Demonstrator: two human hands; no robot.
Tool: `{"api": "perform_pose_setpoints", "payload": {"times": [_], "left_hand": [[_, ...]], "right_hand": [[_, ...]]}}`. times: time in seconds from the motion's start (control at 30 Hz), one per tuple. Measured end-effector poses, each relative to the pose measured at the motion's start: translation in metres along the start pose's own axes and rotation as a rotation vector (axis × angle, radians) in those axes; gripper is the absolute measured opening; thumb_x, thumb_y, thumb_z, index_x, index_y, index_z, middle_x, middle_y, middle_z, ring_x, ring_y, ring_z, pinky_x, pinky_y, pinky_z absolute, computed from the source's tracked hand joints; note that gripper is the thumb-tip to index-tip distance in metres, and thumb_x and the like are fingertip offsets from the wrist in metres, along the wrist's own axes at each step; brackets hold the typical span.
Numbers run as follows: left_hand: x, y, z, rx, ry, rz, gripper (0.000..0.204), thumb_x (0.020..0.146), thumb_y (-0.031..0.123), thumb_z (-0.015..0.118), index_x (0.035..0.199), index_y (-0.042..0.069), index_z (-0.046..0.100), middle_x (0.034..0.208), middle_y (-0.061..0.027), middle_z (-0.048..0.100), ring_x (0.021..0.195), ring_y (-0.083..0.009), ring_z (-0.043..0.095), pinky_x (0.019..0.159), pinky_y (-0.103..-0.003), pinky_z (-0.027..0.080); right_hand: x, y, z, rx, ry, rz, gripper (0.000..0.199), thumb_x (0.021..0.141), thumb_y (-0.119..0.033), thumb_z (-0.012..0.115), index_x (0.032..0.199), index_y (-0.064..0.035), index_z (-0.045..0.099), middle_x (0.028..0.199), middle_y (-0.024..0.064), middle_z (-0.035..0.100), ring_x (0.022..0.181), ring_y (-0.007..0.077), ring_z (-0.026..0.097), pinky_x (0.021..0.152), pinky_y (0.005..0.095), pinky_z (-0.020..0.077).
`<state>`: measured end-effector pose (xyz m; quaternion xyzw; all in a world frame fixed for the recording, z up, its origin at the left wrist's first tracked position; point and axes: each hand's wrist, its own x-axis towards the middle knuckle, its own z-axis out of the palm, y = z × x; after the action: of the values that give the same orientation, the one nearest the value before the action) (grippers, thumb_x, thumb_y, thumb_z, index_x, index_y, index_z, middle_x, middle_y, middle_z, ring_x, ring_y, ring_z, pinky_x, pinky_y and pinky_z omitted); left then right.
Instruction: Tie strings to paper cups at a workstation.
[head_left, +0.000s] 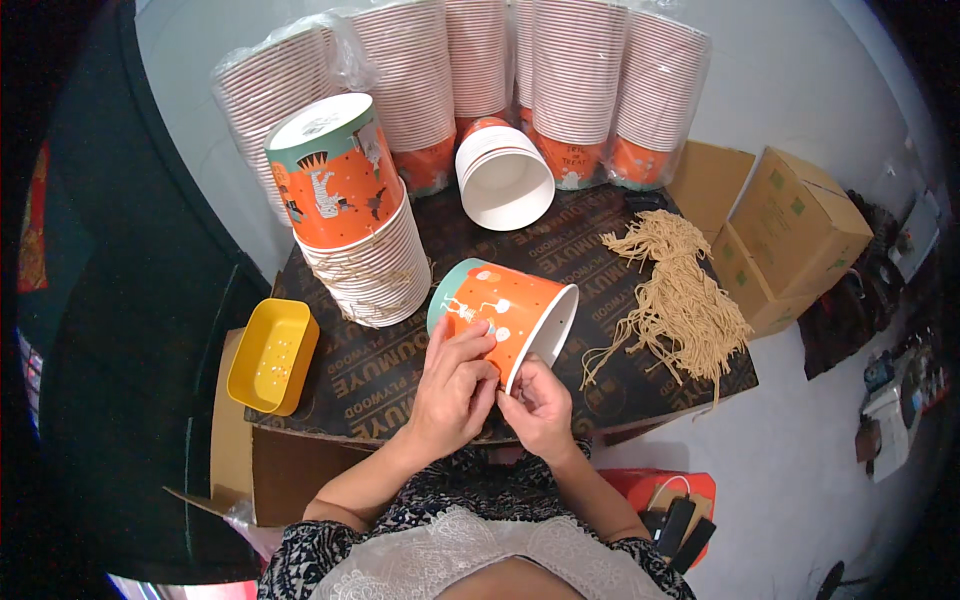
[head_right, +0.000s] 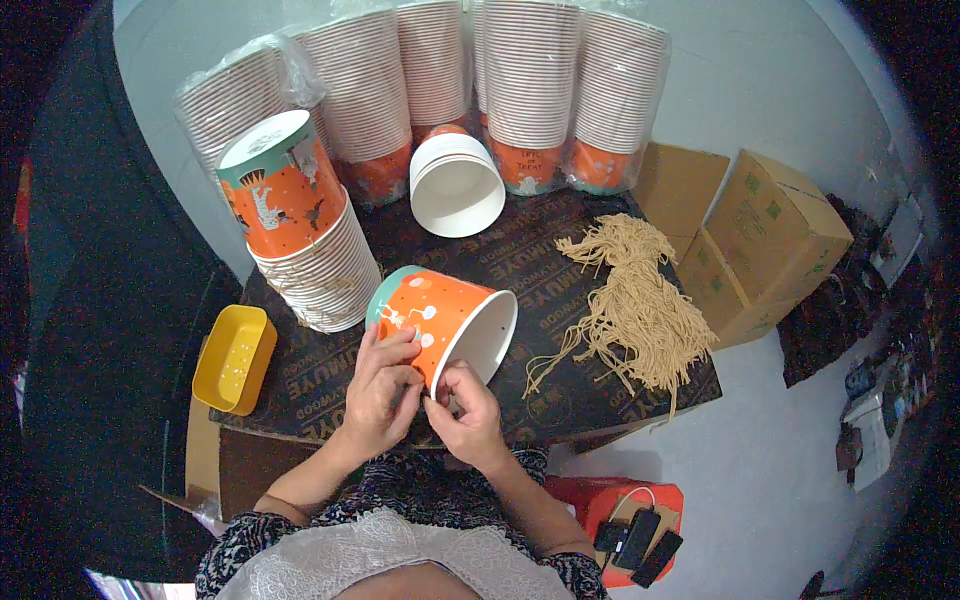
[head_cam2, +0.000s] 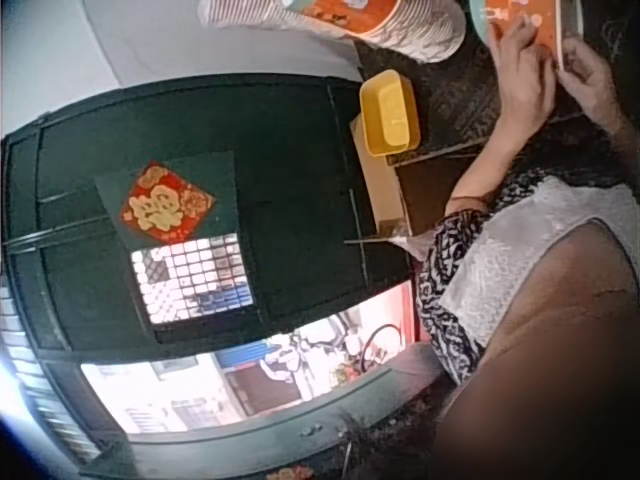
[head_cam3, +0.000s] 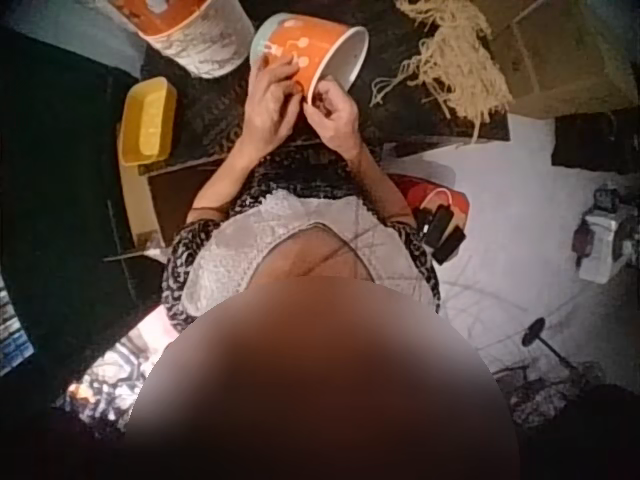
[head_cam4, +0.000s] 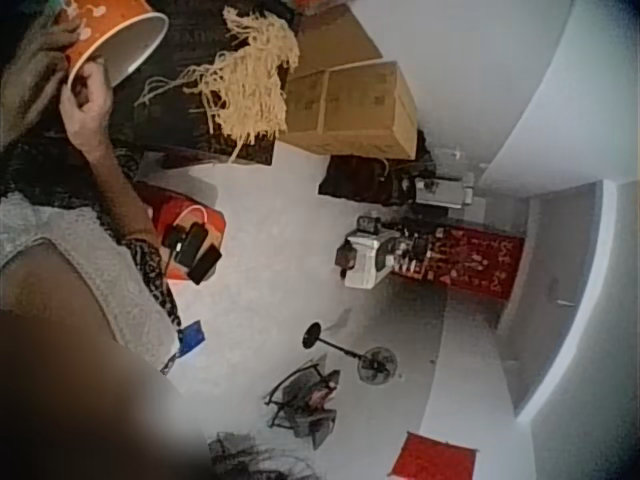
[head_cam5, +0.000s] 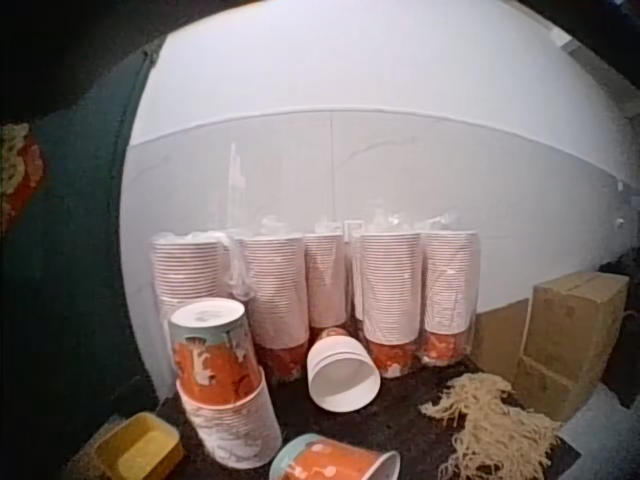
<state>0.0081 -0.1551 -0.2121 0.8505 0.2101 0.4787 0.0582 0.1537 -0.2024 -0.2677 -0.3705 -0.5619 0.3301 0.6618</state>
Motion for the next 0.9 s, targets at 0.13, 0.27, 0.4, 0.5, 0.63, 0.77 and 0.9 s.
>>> {"api": "perform_pose_setpoints", "payload": {"times": [0.13,0.27,0.4,0.5,0.63,0.77,0.9], "left_hand": [[-0.001,-0.001,0.001,-0.095,0.011,-0.044,0.025,0.077,-0.005,0.072,0.095,0.003,0.058,0.118,-0.0169,0.062,0.124,-0.0367,0.057,0.114,-0.060,0.029],[-0.001,0.000,0.001,-0.119,-0.006,-0.058,0.026,0.077,-0.005,0.073,0.096,0.003,0.058,0.121,-0.0164,0.062,0.125,-0.0359,0.057,0.114,-0.059,0.029],[-0.001,0.001,0.001,-0.107,-0.008,-0.061,0.026,0.076,-0.005,0.074,0.096,0.004,0.059,0.122,-0.0164,0.062,0.126,-0.0353,0.057,0.114,-0.058,0.029],[-0.002,0.002,0.001,-0.106,0.001,-0.055,0.027,0.076,-0.005,0.074,0.096,0.004,0.059,0.120,-0.0162,0.062,0.125,-0.0352,0.057,0.114,-0.058,0.029],[-0.001,0.005,-0.001,-0.065,-0.006,-0.043,0.027,0.076,-0.005,0.074,0.096,0.003,0.059,0.118,-0.0164,0.062,0.125,-0.0356,0.057,0.114,-0.059,0.029],[0.001,0.008,-0.003,-0.040,-0.016,-0.035,0.026,0.075,-0.005,0.074,0.095,0.002,0.058,0.117,-0.0171,0.063,0.124,-0.0353,0.058,0.114,-0.060,0.027],[0.001,0.008,-0.003,-0.039,-0.019,-0.033,0.025,0.076,-0.005,0.073,0.094,0.002,0.058,0.116,-0.0173,0.063,0.125,-0.0352,0.058,0.114,-0.061,0.026]], "right_hand": [[-0.003,-0.002,0.008,0.195,0.041,0.066,0.020,0.087,0.007,0.061,0.105,-0.0008,0.054,0.099,0.0028,0.054,0.081,0.0072,0.052,0.068,0.0221,0.0432],[-0.005,0.002,0.008,0.177,0.048,0.037,0.023,0.089,0.008,0.059,0.109,-0.0006,0.053,0.105,0.0028,0.053,0.085,0.0067,0.053,0.071,0.0212,0.0436],[-0.006,-0.002,0.010,0.252,0.062,0.072,0.024,0.088,0.009,0.058,0.110,0.0002,0.054,0.107,0.0035,0.053,0.086,0.0066,0.053,0.071,0.0205,0.0428],[-0.006,-0.001,0.008,0.282,0.046,0.104,0.024,0.088,0.009,0.057,0.111,0.0005,0.053,0.108,0.0032,0.053,0.085,0.0057,0.052,0.070,0.0199,0.0417],[-0.005,-0.001,0.004,0.255,0.011,0.119,0.024,0.088,0.008,0.058,0.110,0.0000,0.054,0.106,0.0022,0.053,0.081,0.0041,0.049,0.068,0.0191,0.0400],[-0.006,0.001,0.004,0.238,0.004,0.108,0.023,0.088,0.008,0.058,0.109,-0.0005,0.054,0.105,0.0014,0.053,0.079,0.0037,0.048,0.067,0.0190,0.0395],[-0.006,0.001,0.004,0.223,0.005,0.101,0.023,0.087,0.007,0.058,0.108,-0.0013,0.055,0.101,0.0001,0.053,0.077,0.0030,0.048,0.065,0.0183,0.0390]]}}
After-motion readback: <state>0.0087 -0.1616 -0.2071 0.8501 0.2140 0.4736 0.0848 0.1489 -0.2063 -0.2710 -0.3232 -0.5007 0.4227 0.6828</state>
